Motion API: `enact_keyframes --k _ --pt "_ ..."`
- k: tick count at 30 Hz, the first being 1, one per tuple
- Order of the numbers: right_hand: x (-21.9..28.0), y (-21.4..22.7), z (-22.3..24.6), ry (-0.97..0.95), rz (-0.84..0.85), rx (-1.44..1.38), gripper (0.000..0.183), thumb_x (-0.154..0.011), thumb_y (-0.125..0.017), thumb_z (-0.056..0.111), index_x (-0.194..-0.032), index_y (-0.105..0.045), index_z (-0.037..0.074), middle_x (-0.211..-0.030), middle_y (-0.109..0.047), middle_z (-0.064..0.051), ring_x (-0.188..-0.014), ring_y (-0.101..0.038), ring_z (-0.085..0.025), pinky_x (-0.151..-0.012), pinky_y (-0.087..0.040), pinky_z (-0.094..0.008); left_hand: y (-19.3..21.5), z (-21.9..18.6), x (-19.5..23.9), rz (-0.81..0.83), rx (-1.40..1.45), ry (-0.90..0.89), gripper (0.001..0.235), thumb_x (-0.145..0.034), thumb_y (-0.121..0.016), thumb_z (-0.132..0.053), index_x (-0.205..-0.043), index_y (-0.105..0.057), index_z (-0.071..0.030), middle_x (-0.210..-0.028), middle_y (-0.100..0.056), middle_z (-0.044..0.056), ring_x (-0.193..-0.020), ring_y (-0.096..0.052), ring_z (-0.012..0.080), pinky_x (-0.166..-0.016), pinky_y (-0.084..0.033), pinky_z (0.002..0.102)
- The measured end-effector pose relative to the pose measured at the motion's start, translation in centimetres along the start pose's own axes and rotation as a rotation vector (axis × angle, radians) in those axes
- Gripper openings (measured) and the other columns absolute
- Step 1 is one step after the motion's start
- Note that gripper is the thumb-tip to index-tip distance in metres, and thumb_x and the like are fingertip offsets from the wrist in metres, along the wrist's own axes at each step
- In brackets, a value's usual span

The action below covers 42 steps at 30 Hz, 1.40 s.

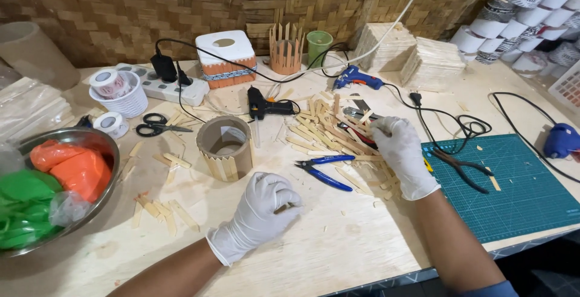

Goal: Cutting popsicle sticks to size and gluing them onto a wooden frame to build a small decorative box.

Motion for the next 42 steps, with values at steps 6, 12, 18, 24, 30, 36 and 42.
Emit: enact_keyframes --k 6,12,18,24,30,36,42 --pt "0.0 -1.9 1.3 0.078 0.056 0.059 0.020 -0.083 -0.082 0.035 -0.096 -0.085 0.022 -0.091 -0.077 -0.002 -0.097 -0.063 -0.023 -0.090 -0.049 -0.035 0.5 -0.6 0.0 -0.061 -0.081 -0.035 0.016 -0.067 -0.068 -0.010 -0.075 -0.059 -0.020 -0.076 -0.061 -0.008 -0.081 -0.060 0.0179 -0.078 -0.040 0.037" --pt "-0.4 -3.9 1.2 0.019 0.186 0.266 0.016 -0.078 -0.083 0.048 -0.088 -0.082 0.035 -0.107 -0.070 0.008 -0.108 -0.052 -0.024 -0.098 -0.038 -0.038 0.6 -0.8 -0.2 -0.016 -0.124 -0.067 0.012 -0.068 -0.065 -0.010 -0.071 -0.058 -0.020 -0.069 -0.063 -0.011 -0.078 -0.061 0.0187 -0.076 -0.039 0.038" --pt "-0.6 -1.7 0.4 -0.035 0.098 0.237 0.010 -0.083 -0.081 0.033 -0.081 -0.082 0.024 -0.094 -0.074 0.004 -0.099 -0.059 -0.023 -0.095 -0.044 -0.038 0.7 -0.4 -0.1 0.006 -0.055 -0.012 0.019 -0.075 -0.073 -0.019 -0.069 -0.055 -0.022 -0.066 -0.058 -0.012 -0.078 -0.060 0.0165 -0.078 -0.037 0.036" --pt "-0.5 0.7 0.9 -0.085 0.024 0.104 0.017 -0.087 -0.079 0.030 -0.084 -0.081 0.014 -0.089 -0.075 -0.001 -0.098 -0.062 -0.021 -0.090 -0.047 -0.034 0.6 0.0 -0.1 -0.003 -0.061 -0.002 0.026 -0.079 -0.080 -0.030 -0.068 -0.058 -0.022 -0.067 -0.062 -0.012 -0.076 -0.060 0.0173 -0.077 -0.038 0.037" --pt "0.6 2.1 3.7 -0.333 0.139 -0.130 0.026 -0.097 -0.069 0.032 -0.110 -0.082 0.014 -0.107 -0.071 -0.002 -0.102 -0.064 -0.018 -0.090 -0.046 -0.029 0.5 0.0 -0.1 -0.005 -0.066 -0.032 0.027 -0.084 -0.078 -0.033 -0.070 -0.057 -0.022 -0.068 -0.061 -0.011 -0.076 -0.060 0.0176 -0.077 -0.038 0.037" --pt "1.1 2.5 4.1 -0.480 0.116 -0.326 0.015 -0.095 -0.074 0.023 -0.105 -0.082 0.014 -0.094 -0.078 0.001 -0.091 -0.067 -0.009 -0.083 -0.050 -0.022 0.4 0.1 0.0 0.013 -0.066 -0.025 0.024 -0.080 -0.078 -0.027 -0.070 -0.057 -0.022 -0.068 -0.061 -0.012 -0.076 -0.059 0.0172 -0.076 -0.037 0.037" --pt "1.5 3.8 5.4 -0.542 0.106 -0.372 0.016 -0.095 -0.073 0.023 -0.105 -0.079 0.012 -0.100 -0.079 -0.001 -0.097 -0.070 -0.010 -0.092 -0.052 -0.023 0.6 -0.2 -0.2 -0.002 -0.058 -0.029 0.022 -0.079 -0.077 -0.024 -0.071 -0.057 -0.022 -0.069 -0.061 -0.012 -0.075 -0.059 0.0164 -0.076 -0.038 0.036"
Point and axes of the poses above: each hand's wrist, its own x-axis away from the middle knuckle, its own y-axis out of the back of the hand, z = x × y, the point moved 3 cm from there along -x, towards the middle knuckle
